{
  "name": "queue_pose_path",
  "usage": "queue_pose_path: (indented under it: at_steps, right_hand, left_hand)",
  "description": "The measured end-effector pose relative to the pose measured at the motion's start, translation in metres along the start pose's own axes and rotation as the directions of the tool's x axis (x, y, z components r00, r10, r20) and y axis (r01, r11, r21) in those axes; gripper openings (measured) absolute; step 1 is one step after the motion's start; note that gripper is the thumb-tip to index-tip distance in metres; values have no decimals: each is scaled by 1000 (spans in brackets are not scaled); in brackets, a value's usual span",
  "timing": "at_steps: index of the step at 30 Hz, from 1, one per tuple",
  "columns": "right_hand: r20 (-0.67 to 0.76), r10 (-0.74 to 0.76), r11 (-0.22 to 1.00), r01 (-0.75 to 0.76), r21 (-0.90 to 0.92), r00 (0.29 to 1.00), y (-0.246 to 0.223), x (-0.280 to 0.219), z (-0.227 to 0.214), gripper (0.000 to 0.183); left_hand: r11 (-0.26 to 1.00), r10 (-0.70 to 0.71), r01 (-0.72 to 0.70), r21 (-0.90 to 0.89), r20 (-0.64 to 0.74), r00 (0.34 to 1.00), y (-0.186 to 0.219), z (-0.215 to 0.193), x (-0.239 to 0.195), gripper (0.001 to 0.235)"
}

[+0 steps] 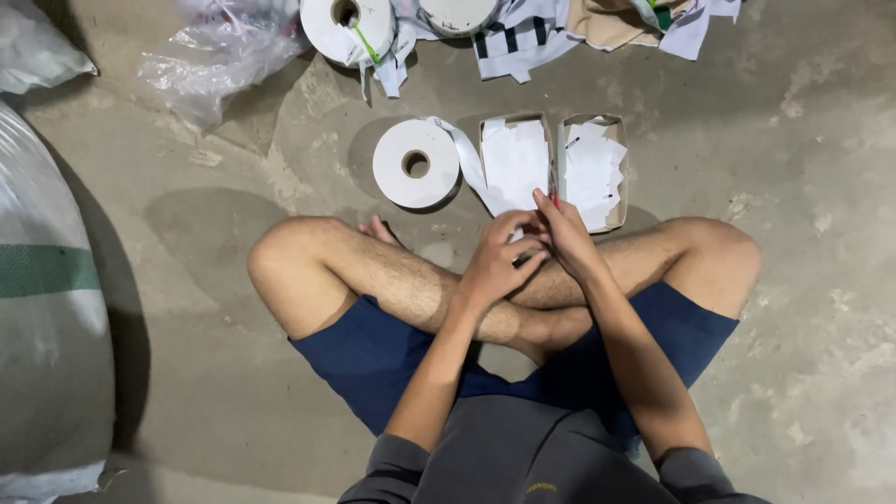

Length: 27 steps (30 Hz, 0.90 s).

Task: Cutting individual garment labels from a printed roll using scissors and stacking them.

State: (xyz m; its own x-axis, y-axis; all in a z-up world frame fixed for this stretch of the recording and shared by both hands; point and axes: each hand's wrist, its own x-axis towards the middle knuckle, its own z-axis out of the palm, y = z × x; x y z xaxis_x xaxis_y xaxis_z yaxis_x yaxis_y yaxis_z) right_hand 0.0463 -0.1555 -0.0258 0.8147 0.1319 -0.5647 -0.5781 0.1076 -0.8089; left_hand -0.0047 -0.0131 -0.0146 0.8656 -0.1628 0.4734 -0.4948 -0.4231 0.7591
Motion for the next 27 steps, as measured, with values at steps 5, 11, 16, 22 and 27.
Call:
queue_pose_path:
  at_steps: [5,11,16,22,27]
  right_hand:
    - [29,-43,997,44,-65,999,17,17,-5,36]
    - [-41,-132,986,135,94,990,20,25,-11,43]
    - [131,-221,897,149,416,966,6,6,-16,38]
    - [452,-352,837,59,544,820,36,27,-40,36]
    - [375,-425,823,179,539,824,31,26,-34,34]
  left_hand:
    - [995,-78,84,-57,101,992,-4,12,-12,8]
    - [961,-241,232,-147,-46,969,11,-14,7,6]
    - [549,-805,669,-501,-100,585,-29,-7,-9,16]
    - [311,-903,643,-700,-6,430,-25,-6,-1,39]
    - [-192,-967,179,-965,217,133,-60,-23,24,88]
